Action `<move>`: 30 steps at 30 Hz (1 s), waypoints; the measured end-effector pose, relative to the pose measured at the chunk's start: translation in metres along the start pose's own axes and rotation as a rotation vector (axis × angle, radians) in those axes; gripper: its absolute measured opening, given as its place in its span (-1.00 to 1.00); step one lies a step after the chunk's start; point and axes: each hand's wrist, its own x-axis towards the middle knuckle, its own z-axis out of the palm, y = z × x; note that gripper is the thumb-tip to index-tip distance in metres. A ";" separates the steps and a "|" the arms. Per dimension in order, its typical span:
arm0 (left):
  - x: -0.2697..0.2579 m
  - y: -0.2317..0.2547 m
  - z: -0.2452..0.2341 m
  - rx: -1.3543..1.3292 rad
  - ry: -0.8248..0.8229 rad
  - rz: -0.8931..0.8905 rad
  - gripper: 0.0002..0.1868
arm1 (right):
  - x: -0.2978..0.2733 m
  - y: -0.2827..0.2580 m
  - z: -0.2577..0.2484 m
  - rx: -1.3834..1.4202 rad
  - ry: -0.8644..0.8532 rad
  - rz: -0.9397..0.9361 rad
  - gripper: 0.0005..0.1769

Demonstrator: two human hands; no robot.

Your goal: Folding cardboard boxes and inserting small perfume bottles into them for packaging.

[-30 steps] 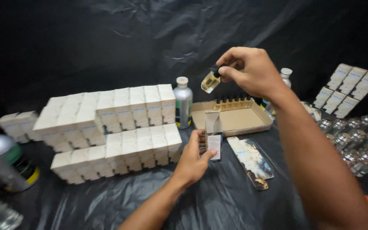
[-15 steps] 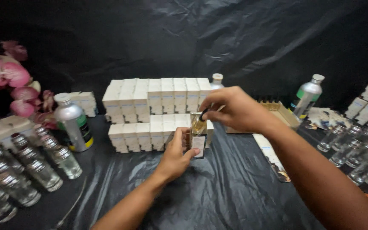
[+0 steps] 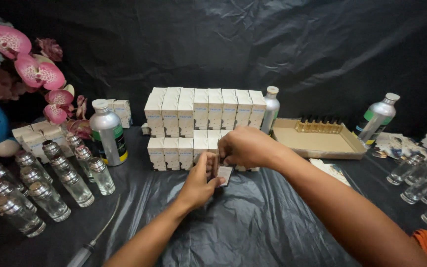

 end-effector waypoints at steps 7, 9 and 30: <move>-0.003 -0.009 0.000 0.038 0.001 -0.048 -0.50 | 0.016 0.003 0.014 0.080 -0.058 -0.006 -0.85; -0.004 -0.008 -0.004 -0.021 -0.023 -0.049 -0.62 | 0.020 0.005 0.020 0.111 -0.072 0.012 -0.91; -0.009 -0.003 0.004 -0.014 0.192 0.225 -0.44 | -0.030 0.043 0.105 0.750 0.563 -0.266 -0.61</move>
